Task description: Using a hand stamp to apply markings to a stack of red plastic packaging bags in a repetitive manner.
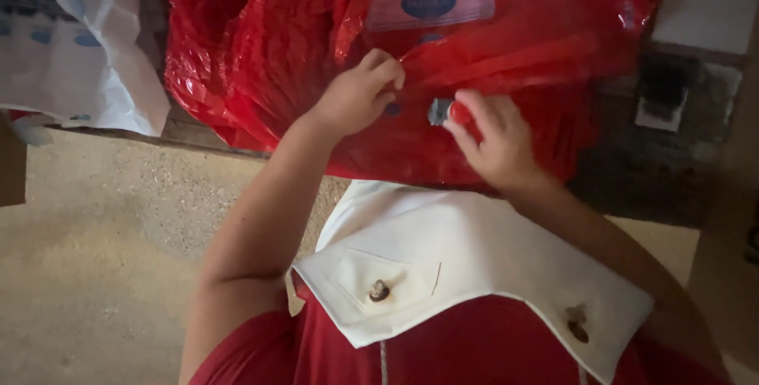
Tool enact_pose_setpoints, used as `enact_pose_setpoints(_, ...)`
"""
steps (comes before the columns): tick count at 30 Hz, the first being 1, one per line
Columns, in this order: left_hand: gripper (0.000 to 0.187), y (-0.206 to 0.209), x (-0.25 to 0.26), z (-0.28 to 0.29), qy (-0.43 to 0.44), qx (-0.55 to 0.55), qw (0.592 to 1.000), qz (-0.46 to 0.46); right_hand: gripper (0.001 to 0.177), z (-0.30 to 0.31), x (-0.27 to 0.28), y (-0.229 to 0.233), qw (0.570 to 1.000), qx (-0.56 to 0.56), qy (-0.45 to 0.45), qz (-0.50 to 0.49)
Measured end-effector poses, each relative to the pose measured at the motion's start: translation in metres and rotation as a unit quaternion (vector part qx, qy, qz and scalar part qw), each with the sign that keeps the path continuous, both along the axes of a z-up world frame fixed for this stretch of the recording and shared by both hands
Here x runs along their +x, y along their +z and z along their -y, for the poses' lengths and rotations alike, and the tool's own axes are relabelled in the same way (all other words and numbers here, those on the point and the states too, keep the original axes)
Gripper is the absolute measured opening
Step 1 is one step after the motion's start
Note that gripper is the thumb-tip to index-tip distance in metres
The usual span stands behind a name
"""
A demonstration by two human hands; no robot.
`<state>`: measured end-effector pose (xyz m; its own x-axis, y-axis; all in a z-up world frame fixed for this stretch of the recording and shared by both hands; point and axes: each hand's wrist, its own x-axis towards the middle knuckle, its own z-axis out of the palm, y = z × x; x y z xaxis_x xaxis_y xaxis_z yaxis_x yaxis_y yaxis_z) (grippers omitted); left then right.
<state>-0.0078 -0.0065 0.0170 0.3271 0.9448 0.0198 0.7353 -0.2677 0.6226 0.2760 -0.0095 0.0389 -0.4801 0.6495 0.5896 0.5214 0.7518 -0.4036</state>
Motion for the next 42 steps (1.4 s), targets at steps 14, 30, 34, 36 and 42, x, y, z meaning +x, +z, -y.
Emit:
enact_pose_setpoints(14, 0.041, 0.015, 0.011, -0.009, -0.062, -0.122, 0.979, -0.151, 0.04, -0.006, 0.078, 0.067, 0.89, -0.304, -0.14, -0.311)
enact_pose_setpoints(30, 0.018, 0.018, 0.001, -0.015, -0.017, -0.058, 0.998, 0.032, 0.038, 0.004, 0.015, 0.004, 1.0, -0.013, 0.024, -0.012)
enact_pose_setpoints(34, 0.057, 0.055, 0.007, -0.002, -0.027, -0.108, 0.994, 0.004, 0.042, -0.003, 0.003, -0.007, 0.998, -0.012, 0.004, 0.058)
enact_pose_setpoints(36, 0.045, 0.036, 0.005, 0.0, -0.032, -0.059, 0.998, -0.008, 0.04, -0.009, 0.0, 0.01, 0.997, -0.056, 0.009, 0.046)
enact_pose_setpoints(42, 0.022, 0.019, 0.003, -0.003, 0.042, -0.035, 0.997, 0.054, 0.041, -0.039, 0.032, 0.064, 0.92, -0.351, -0.062, -0.161)
